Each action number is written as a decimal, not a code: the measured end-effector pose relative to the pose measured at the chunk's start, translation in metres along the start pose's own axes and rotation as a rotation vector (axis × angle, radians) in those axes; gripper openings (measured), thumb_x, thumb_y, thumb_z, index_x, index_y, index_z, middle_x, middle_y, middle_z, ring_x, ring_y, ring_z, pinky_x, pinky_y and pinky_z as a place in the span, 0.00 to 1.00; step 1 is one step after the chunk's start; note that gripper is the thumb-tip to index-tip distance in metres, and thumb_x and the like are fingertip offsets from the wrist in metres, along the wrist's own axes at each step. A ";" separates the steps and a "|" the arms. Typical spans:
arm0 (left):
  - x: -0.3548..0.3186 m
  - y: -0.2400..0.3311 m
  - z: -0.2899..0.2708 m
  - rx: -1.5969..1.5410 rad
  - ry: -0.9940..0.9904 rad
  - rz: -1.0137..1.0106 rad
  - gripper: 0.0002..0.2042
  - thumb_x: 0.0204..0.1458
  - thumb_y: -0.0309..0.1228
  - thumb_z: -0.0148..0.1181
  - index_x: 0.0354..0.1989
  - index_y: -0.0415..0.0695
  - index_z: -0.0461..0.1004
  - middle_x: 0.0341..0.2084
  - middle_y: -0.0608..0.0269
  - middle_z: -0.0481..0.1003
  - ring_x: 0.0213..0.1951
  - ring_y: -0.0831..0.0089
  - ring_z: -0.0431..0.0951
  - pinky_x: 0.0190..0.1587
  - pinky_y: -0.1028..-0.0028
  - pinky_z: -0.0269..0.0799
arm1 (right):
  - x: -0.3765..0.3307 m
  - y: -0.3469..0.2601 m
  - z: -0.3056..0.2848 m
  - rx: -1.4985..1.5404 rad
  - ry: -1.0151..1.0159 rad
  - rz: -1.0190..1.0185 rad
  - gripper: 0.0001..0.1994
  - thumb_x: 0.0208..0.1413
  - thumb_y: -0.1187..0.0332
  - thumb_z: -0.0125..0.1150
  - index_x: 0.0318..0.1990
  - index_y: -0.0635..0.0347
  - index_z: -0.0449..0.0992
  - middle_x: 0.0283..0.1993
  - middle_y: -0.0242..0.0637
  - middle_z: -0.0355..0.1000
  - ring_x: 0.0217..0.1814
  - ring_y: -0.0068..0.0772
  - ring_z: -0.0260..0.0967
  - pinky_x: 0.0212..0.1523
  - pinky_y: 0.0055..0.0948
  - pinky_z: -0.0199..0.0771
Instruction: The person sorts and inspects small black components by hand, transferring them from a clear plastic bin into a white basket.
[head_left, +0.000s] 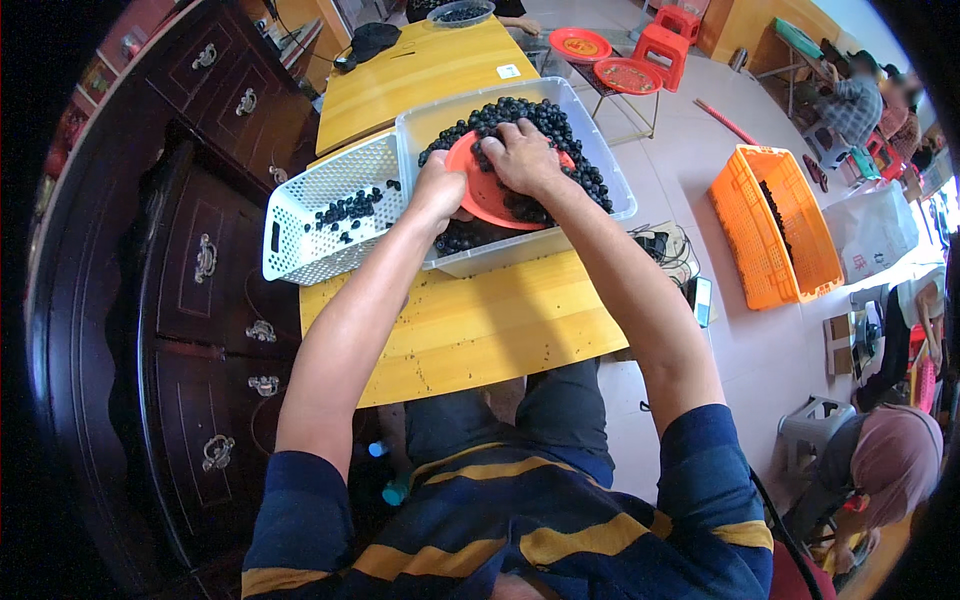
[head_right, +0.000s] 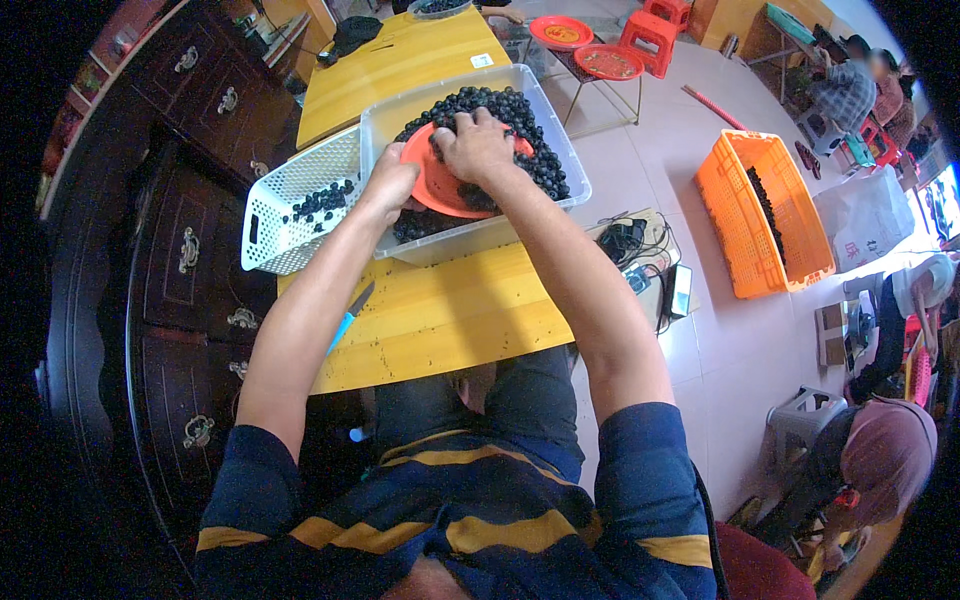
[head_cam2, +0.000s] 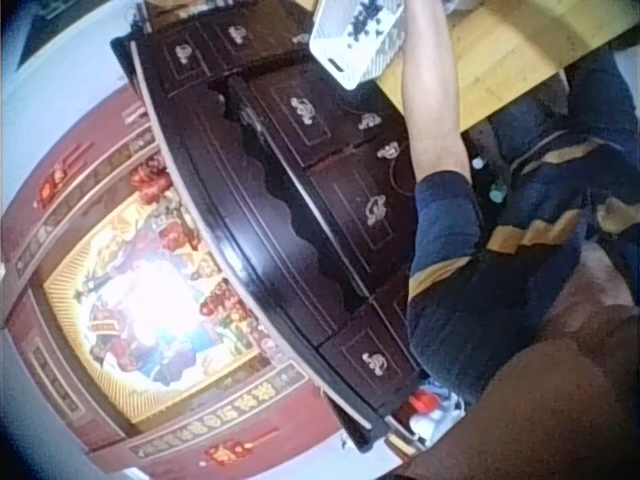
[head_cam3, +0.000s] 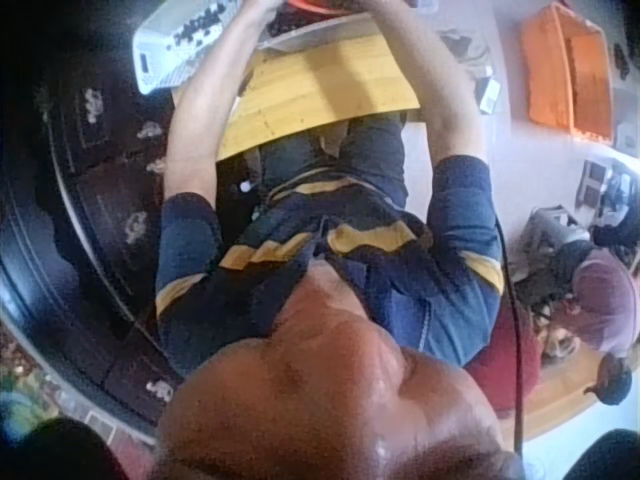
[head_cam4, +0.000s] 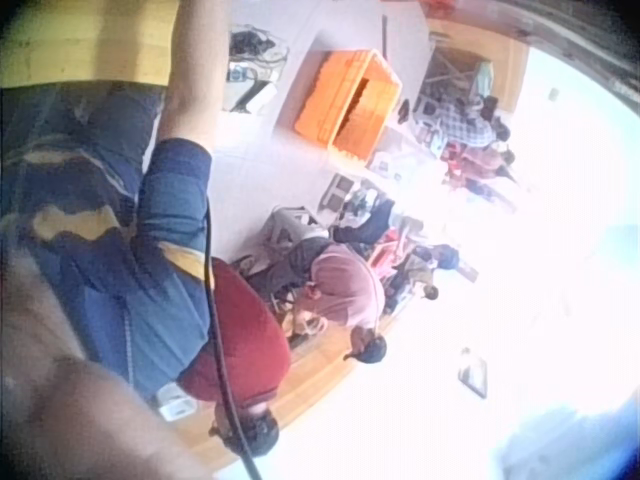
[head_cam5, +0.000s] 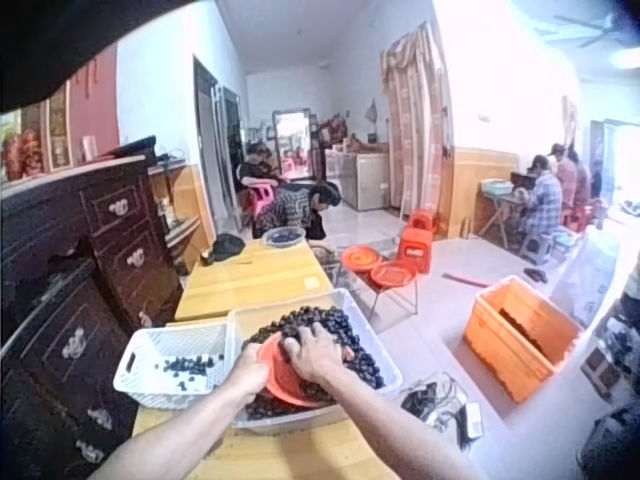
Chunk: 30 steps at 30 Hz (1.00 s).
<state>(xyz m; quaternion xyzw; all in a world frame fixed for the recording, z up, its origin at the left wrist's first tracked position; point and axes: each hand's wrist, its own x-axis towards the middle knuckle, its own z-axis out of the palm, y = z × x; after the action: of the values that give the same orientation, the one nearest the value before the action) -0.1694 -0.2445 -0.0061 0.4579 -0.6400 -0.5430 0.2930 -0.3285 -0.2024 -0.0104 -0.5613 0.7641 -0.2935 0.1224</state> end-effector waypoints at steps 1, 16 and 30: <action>0.005 -0.011 -0.009 -0.064 -0.010 0.013 0.19 0.53 0.17 0.46 0.54 0.38 0.72 0.38 0.57 0.79 0.29 0.69 0.82 0.19 0.68 0.77 | -0.006 -0.014 -0.001 0.059 0.044 -0.087 0.31 0.65 0.45 0.47 0.65 0.61 0.69 0.68 0.54 0.64 0.73 0.55 0.60 0.70 0.55 0.60; -0.034 0.028 -0.007 -0.312 -0.024 0.096 0.18 0.56 0.17 0.47 0.56 0.35 0.66 0.46 0.51 0.77 0.42 0.62 0.82 0.41 0.62 0.83 | -0.044 -0.002 -0.056 0.115 0.498 -0.275 0.19 0.66 0.57 0.54 0.53 0.64 0.77 0.49 0.55 0.78 0.55 0.57 0.74 0.57 0.49 0.72; -0.053 0.020 -0.040 -0.246 0.012 0.101 0.16 0.57 0.19 0.46 0.53 0.40 0.70 0.37 0.55 0.80 0.28 0.67 0.83 0.19 0.67 0.79 | -0.059 -0.028 -0.077 0.581 0.682 -0.313 0.17 0.70 0.61 0.52 0.54 0.63 0.77 0.46 0.50 0.80 0.50 0.44 0.78 0.54 0.37 0.74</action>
<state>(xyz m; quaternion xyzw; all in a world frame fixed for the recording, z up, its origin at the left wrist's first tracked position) -0.1176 -0.2139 0.0288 0.3892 -0.5888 -0.5992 0.3778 -0.3267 -0.1291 0.0588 -0.4837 0.5533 -0.6776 -0.0289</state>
